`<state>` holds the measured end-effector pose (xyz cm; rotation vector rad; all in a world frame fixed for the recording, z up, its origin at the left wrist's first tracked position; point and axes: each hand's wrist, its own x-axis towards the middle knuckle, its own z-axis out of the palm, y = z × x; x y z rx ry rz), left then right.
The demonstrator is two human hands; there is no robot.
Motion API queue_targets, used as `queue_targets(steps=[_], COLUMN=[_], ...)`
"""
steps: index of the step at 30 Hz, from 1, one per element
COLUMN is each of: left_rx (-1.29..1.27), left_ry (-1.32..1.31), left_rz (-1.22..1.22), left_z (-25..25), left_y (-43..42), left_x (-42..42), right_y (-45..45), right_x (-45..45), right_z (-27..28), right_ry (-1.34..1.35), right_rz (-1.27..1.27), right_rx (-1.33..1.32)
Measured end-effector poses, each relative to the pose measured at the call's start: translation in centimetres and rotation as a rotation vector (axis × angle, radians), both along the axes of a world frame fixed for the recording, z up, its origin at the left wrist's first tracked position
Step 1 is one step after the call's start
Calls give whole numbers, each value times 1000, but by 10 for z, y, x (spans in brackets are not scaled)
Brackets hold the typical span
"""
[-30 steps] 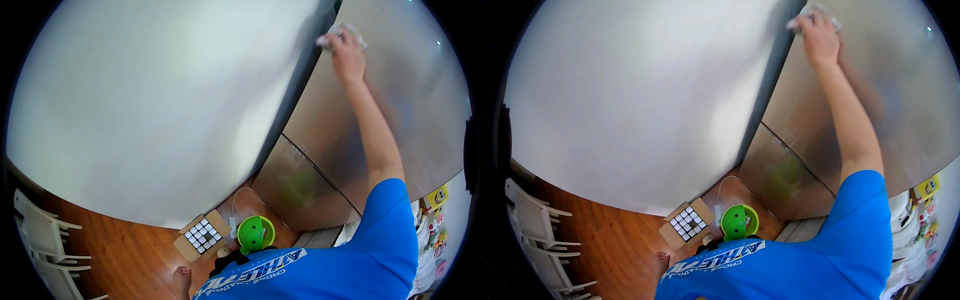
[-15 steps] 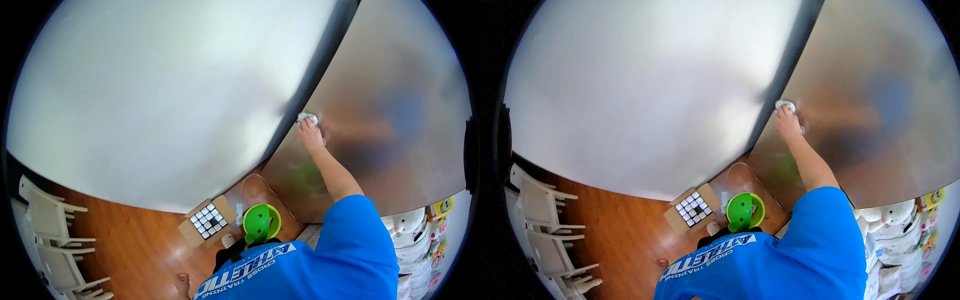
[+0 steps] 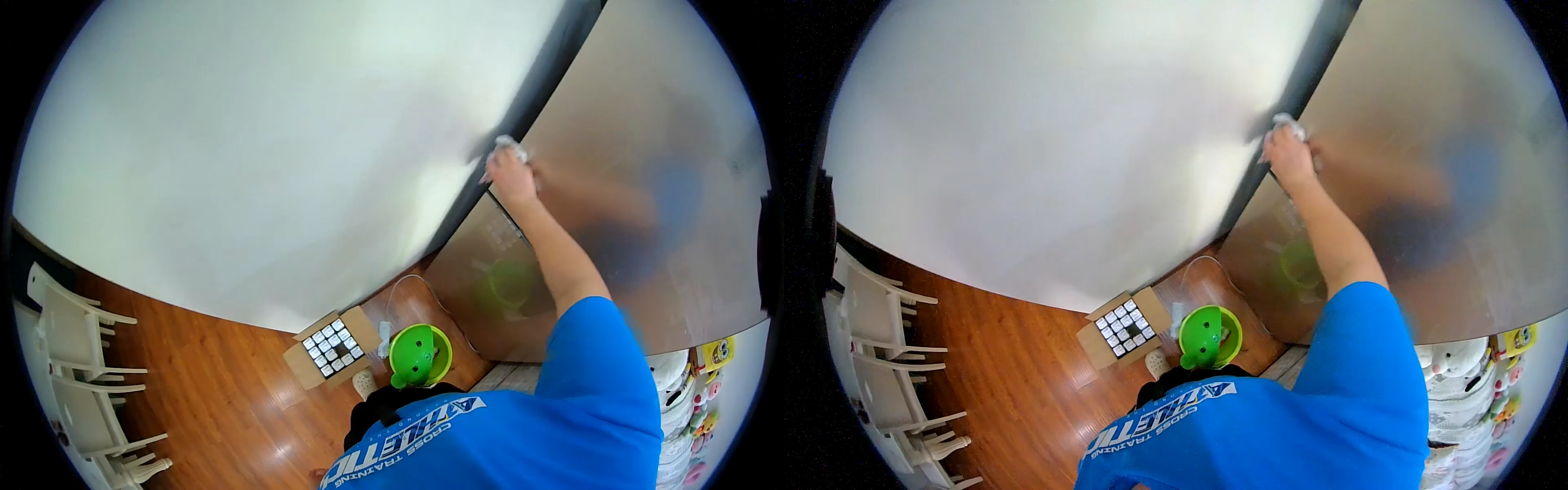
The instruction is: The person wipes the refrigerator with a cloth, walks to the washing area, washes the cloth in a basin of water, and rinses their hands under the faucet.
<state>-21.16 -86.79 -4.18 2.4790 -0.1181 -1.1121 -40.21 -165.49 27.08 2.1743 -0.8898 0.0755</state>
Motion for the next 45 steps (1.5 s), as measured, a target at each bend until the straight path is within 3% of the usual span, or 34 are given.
queue_targets(steps=[2, 4, 9, 11, 13, 17, 22, 24, 26, 28, 32, 33, 34, 36, 39, 45], left_rx=[-59, -156, -527, -501, -43, -33, -15, -56, -126, -203, -487, -485, -551, -623, -389, -74], left_ry=[-45, -153, -150, -146, 40, 83, 126, 121, 123, 130, 104, 99, 105, 98, 80, 111], left_rz=[-3, -8, 189, 154, -9, -133, -197, -198, -168, -140, -165, -176, -210, -239, -300, -418], left_z=[11, 25, 55, 61, 86, 19, -5, -10, -9, 3, 46, 45, 41, 11, 8, 12], left_y=[-20, -41, -71, -73, -88, -45, -46, -68, -102, -137, -198, -198, -197, -180, -152, -108], left_x=[14, 32, 50, 47, 44, 38, 69, 91, 115, 129, 127, 128, 130, 140, 136, 116], right_y=[7, 25, 55, 76, 110, 161, 199, 210, 212, 202, 209, 212, 217, 241, 252, 235], right_x=[-13, -7, -34, -56, -85, -134, -178, -191, -201, -211, -208, -217, -220, -206, -213, -205], right_z=[-40, -57, -41, -32, -12, 48, 183, 202, 202, 157, 39, -3, -40, -72, -73, 58], right_ry=[106, -18, -78, -114, -157, -337, -577, -602, -587, -584, -487, -411, -322, -395, -618, -874], right_rz=[11, -67, -107, -91, -115, -182, -198, -232, -228, -321, -461, -588, -537, -553, -543, -290], right_rx=[49, 188, 285, 287, 283, 118, -371, -465, -560, -575, -256, -26, 44, 204, 263, -290])
